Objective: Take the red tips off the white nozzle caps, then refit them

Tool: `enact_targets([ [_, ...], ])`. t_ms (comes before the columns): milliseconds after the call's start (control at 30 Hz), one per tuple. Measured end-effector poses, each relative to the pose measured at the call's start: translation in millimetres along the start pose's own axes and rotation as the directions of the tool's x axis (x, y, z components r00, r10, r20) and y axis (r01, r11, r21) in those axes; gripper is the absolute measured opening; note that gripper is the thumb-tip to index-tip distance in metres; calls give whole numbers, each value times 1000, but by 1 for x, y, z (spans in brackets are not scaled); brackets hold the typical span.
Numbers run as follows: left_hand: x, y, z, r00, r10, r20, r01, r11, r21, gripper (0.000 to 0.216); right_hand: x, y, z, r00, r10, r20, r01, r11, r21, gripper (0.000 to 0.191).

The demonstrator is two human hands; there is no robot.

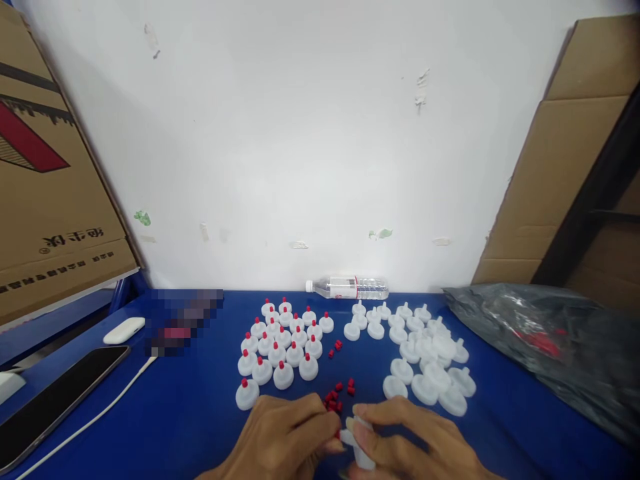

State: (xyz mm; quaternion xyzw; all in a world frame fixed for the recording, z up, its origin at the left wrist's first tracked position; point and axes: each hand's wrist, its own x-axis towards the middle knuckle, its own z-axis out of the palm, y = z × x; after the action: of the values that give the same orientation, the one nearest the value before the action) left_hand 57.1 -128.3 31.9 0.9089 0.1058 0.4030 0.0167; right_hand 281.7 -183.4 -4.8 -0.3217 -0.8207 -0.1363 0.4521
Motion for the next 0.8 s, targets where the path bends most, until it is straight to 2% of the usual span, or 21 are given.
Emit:
enact_targets([
  [67, 5, 3, -4, 999, 7, -54, -8, 1000, -21, 21, 13, 0, -5, 1000, 2, 1, -2, 1000, -9, 25],
  [133, 7, 6, -8, 995, -49, -85, 47, 999, -18, 19, 27, 1, -12, 1000, -18, 5, 18, 999, -44, 22],
  [167, 7, 6, -10, 984, -138, -109, 141, 990, 18, 20, 33, 2, -17, 999, -39, 10, 39, 997, -69, 21],
  [200, 6, 4, -12, 985, -133, -108, 138, 989, 46, 21, 38, 3, -21, 998, -58, 30, 60, 993, -100, 20],
  [267, 4, -4, -18, 999, -12, -42, 15, 997, 70, 22, 43, 6, -28, 998, -46, 52, 54, 987, -153, 17],
  [300, 3, -10, -22, 1000, 2, -27, 1, 996, 85, 24, 44, 8, -31, 998, -29, 57, 39, 983, -179, 16],
  [433, 5, -33, -39, 997, -70, 45, 63, 988, 144, 19, 39, 18, -33, 994, 36, 105, -4, 957, -290, 15],
  [500, 8, -39, -46, 983, -116, 141, 84, 973, 216, 16, 37, 23, -33, 988, 95, 120, -49, 939, -340, 15],
  [567, 10, -40, -48, 937, -175, 301, 84, 952, 293, 20, 35, 28, -32, 982, 166, 95, -117, 915, -386, 21],
  [667, 9, -38, -44, 835, -240, 495, 59, 934, 353, 20, 33, 35, -34, 967, 234, 101, -159, 864, -478, 25],
  [800, 7, -35, -39, 762, -290, 580, 59, 922, 383, 12, 27, 44, -37, 945, 264, 193, -114, 820, -561, 28],
])
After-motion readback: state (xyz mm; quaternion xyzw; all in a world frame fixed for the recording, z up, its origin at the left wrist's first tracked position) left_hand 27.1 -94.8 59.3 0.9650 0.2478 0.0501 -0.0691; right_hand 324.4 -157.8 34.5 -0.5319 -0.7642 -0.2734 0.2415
